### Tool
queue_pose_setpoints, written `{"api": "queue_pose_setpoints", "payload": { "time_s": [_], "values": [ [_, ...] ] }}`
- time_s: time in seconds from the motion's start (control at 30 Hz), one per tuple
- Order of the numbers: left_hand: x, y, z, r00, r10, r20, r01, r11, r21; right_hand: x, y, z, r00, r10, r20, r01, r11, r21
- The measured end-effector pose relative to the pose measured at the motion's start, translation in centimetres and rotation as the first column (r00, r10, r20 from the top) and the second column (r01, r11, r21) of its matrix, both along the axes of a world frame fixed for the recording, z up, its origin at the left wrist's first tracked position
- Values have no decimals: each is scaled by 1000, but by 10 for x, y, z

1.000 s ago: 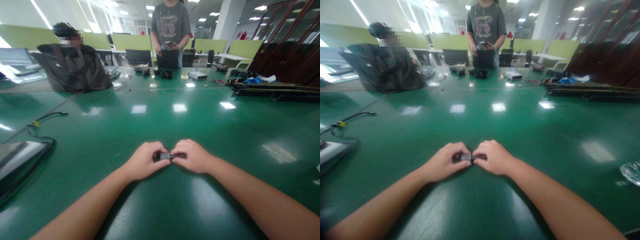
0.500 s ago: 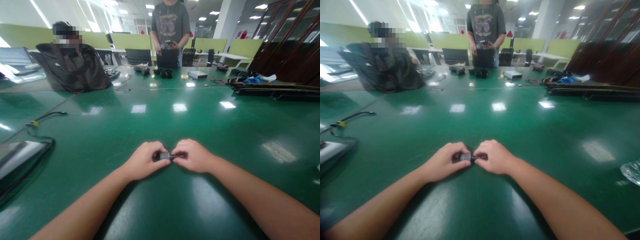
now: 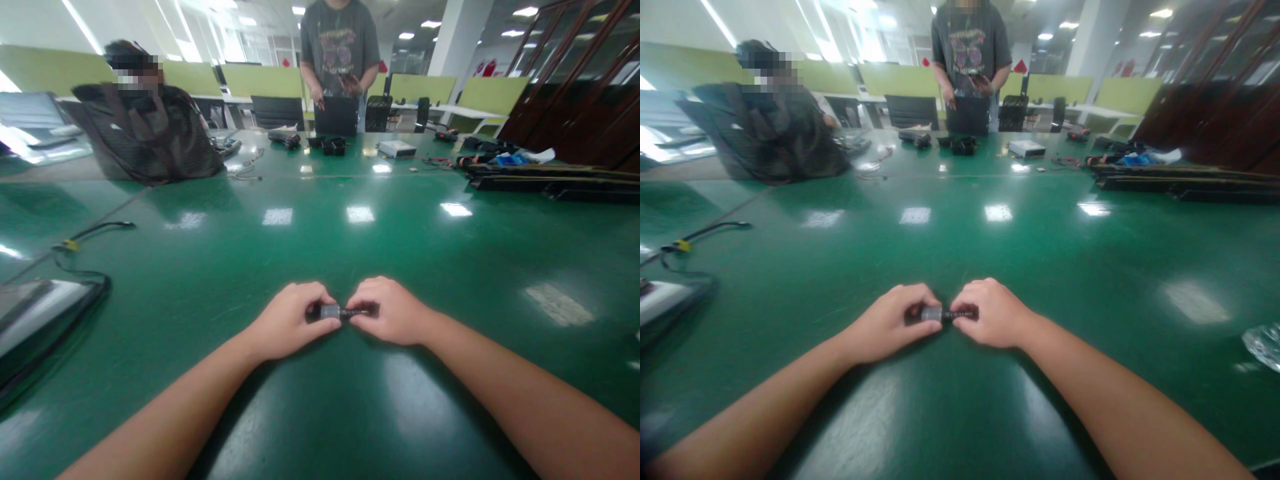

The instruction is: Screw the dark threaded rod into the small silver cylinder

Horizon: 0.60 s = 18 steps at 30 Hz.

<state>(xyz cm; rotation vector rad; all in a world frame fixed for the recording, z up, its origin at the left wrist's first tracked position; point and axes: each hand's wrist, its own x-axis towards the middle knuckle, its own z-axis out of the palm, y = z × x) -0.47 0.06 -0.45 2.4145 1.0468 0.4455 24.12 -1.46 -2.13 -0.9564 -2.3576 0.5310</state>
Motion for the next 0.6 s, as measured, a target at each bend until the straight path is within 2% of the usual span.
{"api": "queue_pose_setpoints", "payload": {
  "time_s": [0.6],
  "values": [
    [-1, 0, -1, 1000, -12, 12, 12, 1000, 18, 3, 2, 1, 998, -46, 33, 47, 999, -13]
  ]
}}
